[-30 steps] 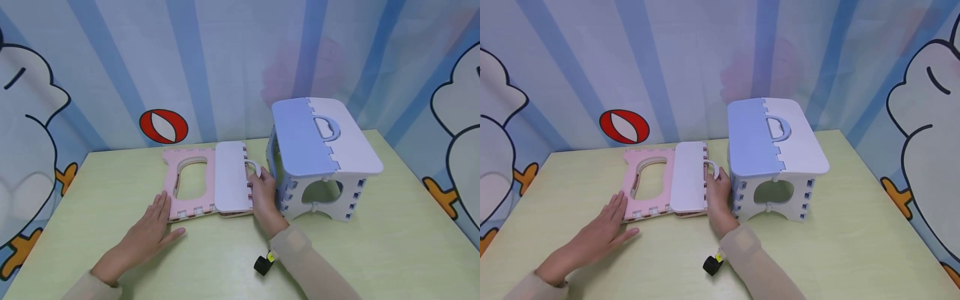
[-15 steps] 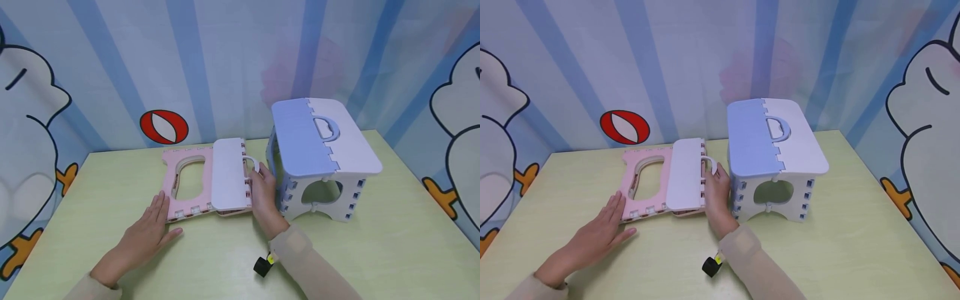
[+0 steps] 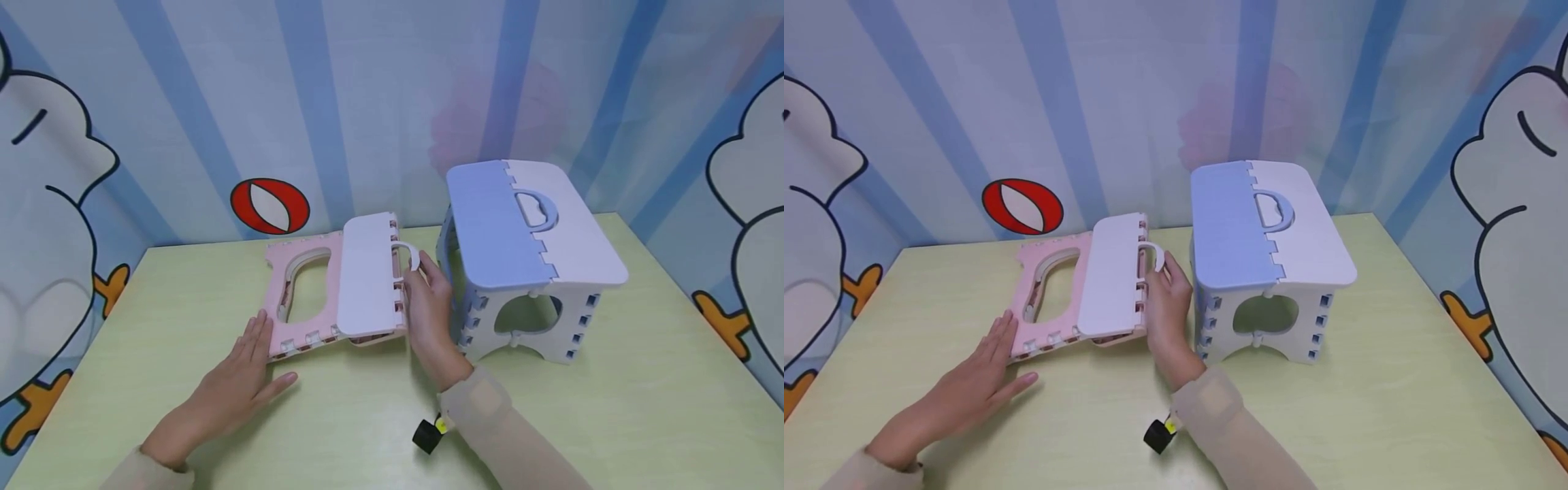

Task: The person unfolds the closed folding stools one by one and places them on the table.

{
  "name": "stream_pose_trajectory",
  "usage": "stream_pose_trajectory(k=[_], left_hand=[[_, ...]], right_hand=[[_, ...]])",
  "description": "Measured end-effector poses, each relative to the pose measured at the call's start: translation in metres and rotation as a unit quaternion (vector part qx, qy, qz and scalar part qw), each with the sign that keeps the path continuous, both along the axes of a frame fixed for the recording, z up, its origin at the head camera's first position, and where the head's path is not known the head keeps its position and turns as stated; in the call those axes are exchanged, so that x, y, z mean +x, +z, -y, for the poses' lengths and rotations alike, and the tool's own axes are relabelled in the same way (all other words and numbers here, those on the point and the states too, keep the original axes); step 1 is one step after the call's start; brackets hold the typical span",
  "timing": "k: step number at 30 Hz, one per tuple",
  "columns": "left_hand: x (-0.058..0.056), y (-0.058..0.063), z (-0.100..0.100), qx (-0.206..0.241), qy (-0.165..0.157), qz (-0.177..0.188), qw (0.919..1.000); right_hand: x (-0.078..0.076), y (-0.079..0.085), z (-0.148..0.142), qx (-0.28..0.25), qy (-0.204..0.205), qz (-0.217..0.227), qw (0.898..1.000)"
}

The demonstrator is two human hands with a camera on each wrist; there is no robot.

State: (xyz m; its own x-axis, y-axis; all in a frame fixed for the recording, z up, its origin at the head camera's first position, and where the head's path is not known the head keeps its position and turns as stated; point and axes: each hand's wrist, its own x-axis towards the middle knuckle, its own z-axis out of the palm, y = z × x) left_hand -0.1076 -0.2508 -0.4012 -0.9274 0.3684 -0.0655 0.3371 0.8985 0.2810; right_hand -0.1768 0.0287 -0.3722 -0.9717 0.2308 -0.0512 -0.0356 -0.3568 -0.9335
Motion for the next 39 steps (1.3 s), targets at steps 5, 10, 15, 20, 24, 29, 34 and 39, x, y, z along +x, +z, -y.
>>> stream_pose_trajectory(k=[5,10,15,20,24,29,34,39], left_hand=[[0.002,0.002,0.003,0.005,0.0,0.001,1.0],[0.004,0.004,0.005,0.017,0.003,0.009,0.9998],[0.003,0.006,0.007,0.029,0.007,0.022,0.9993],[0.002,0.007,0.01,0.041,0.007,0.038,0.9984],[0.002,0.007,0.011,0.054,0.011,0.052,0.9971],[0.0,0.007,0.013,0.072,0.012,0.063,0.9954],[-0.001,0.007,0.014,0.092,0.015,0.08,0.9924],[-0.002,0.006,0.015,0.116,0.013,0.09,0.9891]], right_hand=[[0.002,0.007,0.004,-0.003,0.002,-0.025,1.0],[0.004,0.017,0.008,0.008,0.011,-0.057,0.998],[0.004,0.027,0.012,0.024,0.012,-0.093,0.995],[0.005,0.037,0.017,0.012,0.026,-0.129,0.991],[0.006,0.043,0.019,0.008,0.045,-0.159,0.986],[0.006,0.051,0.022,0.019,0.058,-0.19,0.98],[0.005,0.059,0.026,0.029,0.066,-0.219,0.973],[0.007,0.063,0.031,0.033,0.08,-0.255,0.963]])
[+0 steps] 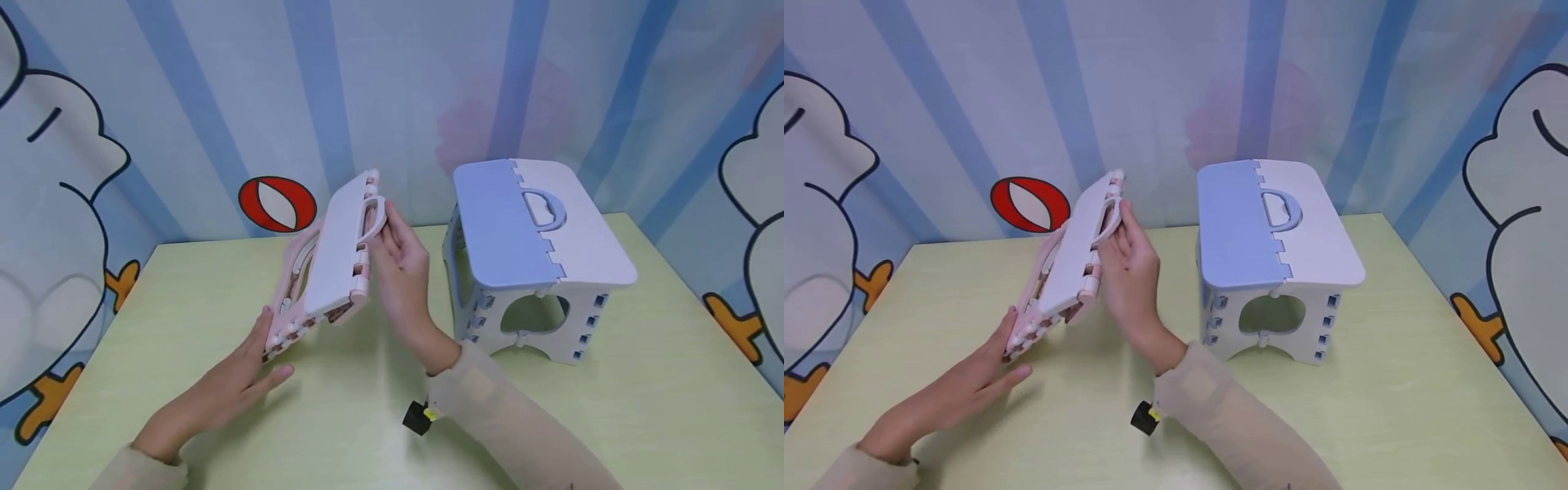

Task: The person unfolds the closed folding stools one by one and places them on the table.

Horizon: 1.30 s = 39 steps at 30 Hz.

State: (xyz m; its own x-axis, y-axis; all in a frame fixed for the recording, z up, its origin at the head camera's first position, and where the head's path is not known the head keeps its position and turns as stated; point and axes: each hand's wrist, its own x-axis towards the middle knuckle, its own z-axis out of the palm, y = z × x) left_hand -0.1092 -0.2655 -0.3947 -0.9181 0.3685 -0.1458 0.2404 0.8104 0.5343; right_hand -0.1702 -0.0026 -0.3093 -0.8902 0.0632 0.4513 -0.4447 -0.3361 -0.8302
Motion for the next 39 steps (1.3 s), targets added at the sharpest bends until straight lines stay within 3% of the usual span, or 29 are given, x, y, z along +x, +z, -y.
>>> stream_pose_trajectory(k=[15,29,39], left_hand=[[0.002,-0.002,0.003,0.043,0.003,0.017,0.9989],[0.001,-0.002,0.003,0.069,0.0,0.009,0.9976],[0.001,-0.002,0.003,0.086,0.002,0.007,0.9962]], right_hand=[[-0.004,-0.001,0.007,0.041,0.019,-0.082,0.996],[-0.012,-0.005,0.012,0.076,0.037,-0.122,0.989],[-0.013,0.004,0.017,0.141,-0.005,-0.131,0.981]])
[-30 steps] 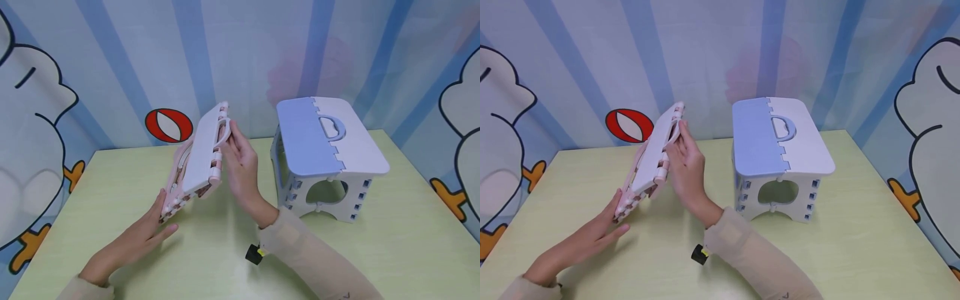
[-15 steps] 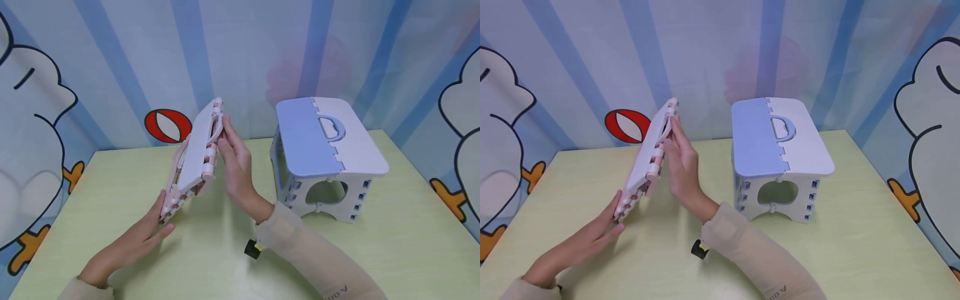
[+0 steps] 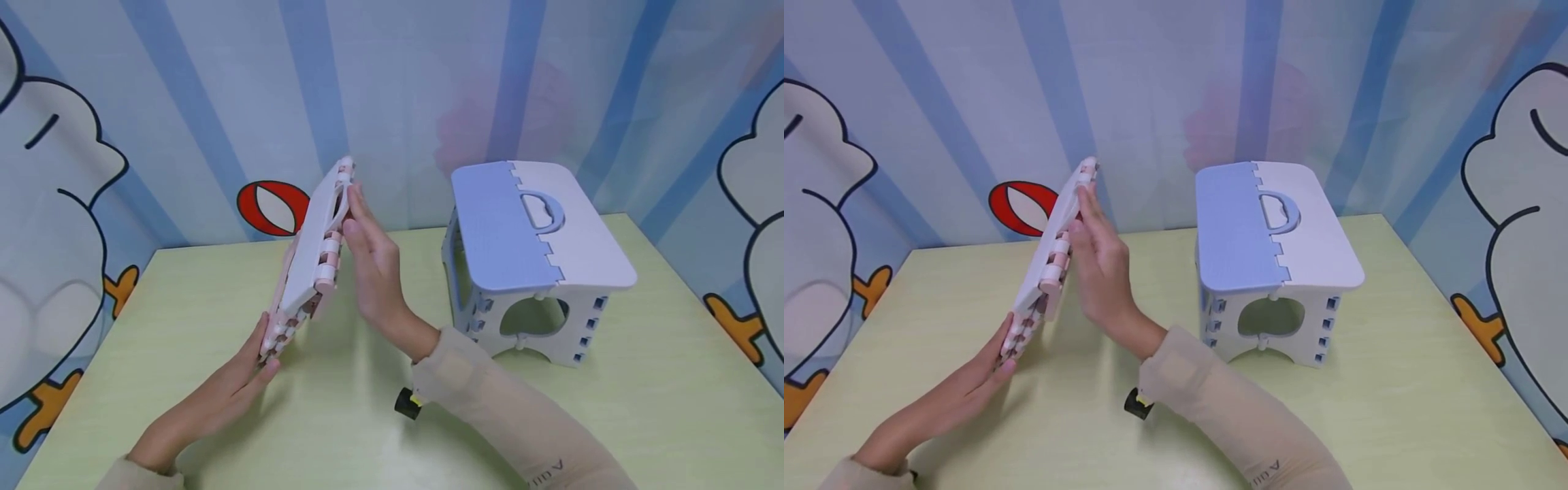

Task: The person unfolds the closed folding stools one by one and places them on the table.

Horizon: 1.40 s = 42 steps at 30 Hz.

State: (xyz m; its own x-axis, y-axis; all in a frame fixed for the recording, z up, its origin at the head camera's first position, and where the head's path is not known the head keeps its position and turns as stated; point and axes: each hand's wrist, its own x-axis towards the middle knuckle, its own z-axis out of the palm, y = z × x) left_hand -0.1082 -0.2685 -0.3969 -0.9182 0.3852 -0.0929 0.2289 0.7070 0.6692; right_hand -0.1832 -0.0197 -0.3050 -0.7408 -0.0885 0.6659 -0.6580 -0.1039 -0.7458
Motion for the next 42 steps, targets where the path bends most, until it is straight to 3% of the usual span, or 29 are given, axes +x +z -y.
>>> stream_pose_trajectory(k=[11,29,36,42], left_hand=[[-0.001,0.003,0.001,0.007,0.004,0.026,0.9996],[-0.005,0.004,0.007,0.056,0.0,0.052,0.9971],[-0.005,0.005,0.008,0.066,-0.001,0.052,0.9964],[-0.005,0.006,0.009,0.073,-0.001,0.053,0.9959]], right_hand=[[0.001,0.012,0.011,0.013,0.012,0.009,1.0],[0.001,0.024,0.023,0.018,0.051,0.026,0.998],[0.003,0.033,0.028,0.018,0.083,0.055,0.995],[0.004,0.041,0.03,0.054,0.091,0.085,0.991]])
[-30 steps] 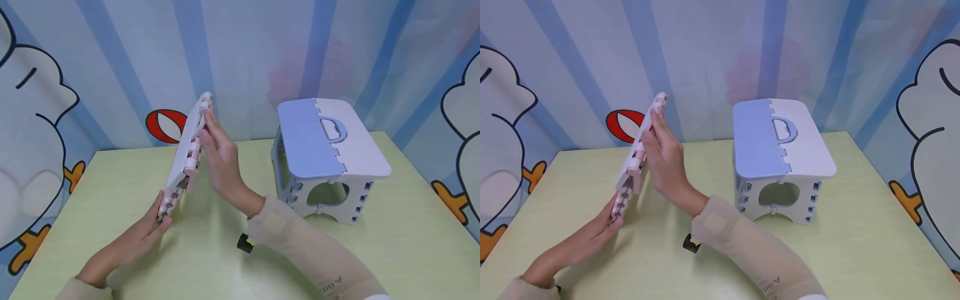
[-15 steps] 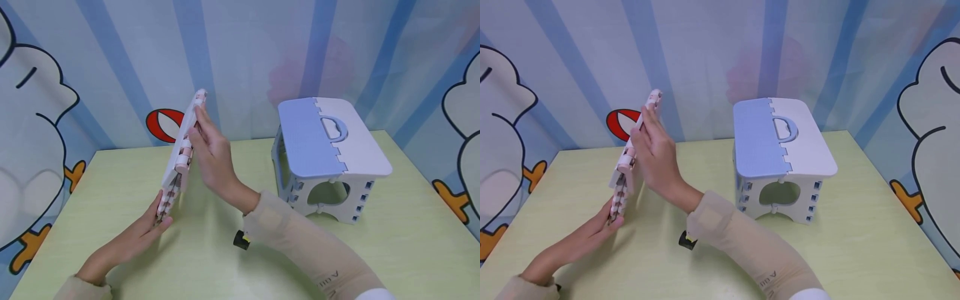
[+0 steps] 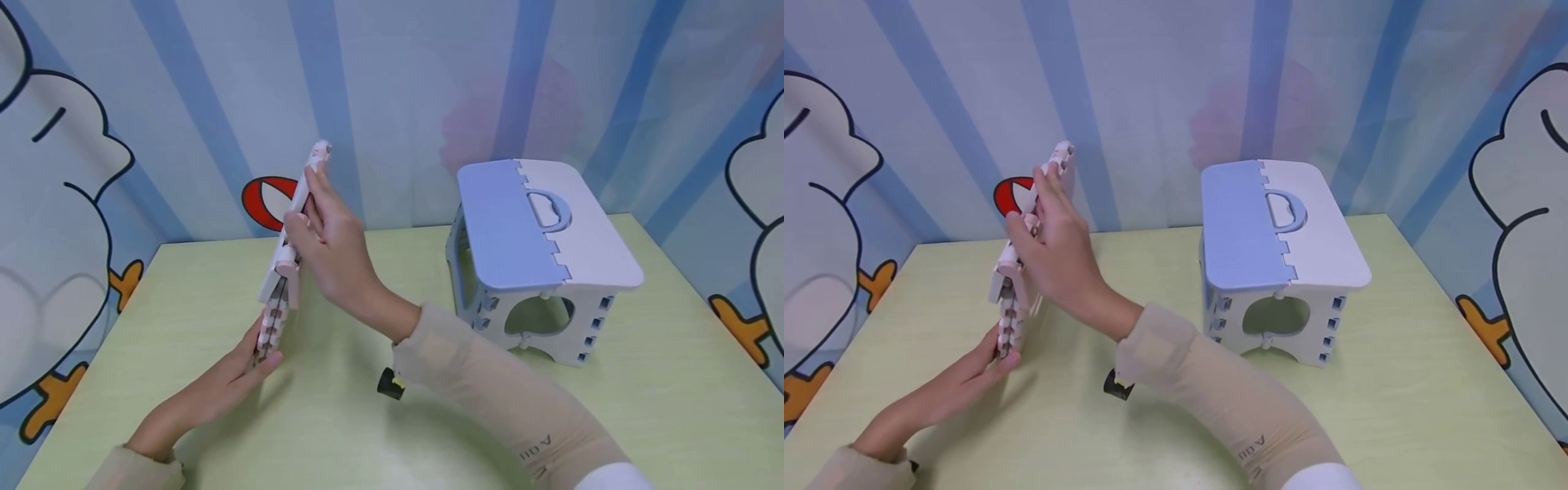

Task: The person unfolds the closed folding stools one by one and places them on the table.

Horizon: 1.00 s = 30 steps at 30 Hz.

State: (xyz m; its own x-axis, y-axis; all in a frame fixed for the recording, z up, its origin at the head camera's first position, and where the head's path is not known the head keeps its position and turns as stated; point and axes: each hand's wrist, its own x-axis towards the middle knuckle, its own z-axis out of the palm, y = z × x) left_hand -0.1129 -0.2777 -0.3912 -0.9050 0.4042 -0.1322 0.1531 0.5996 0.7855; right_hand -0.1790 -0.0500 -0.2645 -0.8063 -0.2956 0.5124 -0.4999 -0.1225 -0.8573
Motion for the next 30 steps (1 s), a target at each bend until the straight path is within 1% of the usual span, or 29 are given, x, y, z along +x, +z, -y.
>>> stream_pose_trajectory(k=[4,9,16,25,30], left_hand=[[-0.001,0.0,0.0,-0.001,0.003,0.004,1.0],[-0.001,-0.001,0.001,-0.001,0.006,0.009,0.9999],[-0.001,-0.001,0.0,0.021,0.001,0.015,0.9997],[-0.001,-0.002,0.001,0.021,0.002,0.022,0.9995],[0.0,-0.002,0.001,0.02,0.0,0.016,0.9997]], right_hand=[[0.0,0.004,0.0,0.021,-0.005,0.002,1.0],[0.0,0.005,0.002,0.028,-0.011,-0.008,1.0],[-0.001,0.007,0.005,0.047,-0.017,-0.011,0.999],[-0.001,0.01,0.007,0.066,-0.023,-0.006,0.998],[0.0,0.012,0.008,0.069,-0.011,0.003,0.998]])
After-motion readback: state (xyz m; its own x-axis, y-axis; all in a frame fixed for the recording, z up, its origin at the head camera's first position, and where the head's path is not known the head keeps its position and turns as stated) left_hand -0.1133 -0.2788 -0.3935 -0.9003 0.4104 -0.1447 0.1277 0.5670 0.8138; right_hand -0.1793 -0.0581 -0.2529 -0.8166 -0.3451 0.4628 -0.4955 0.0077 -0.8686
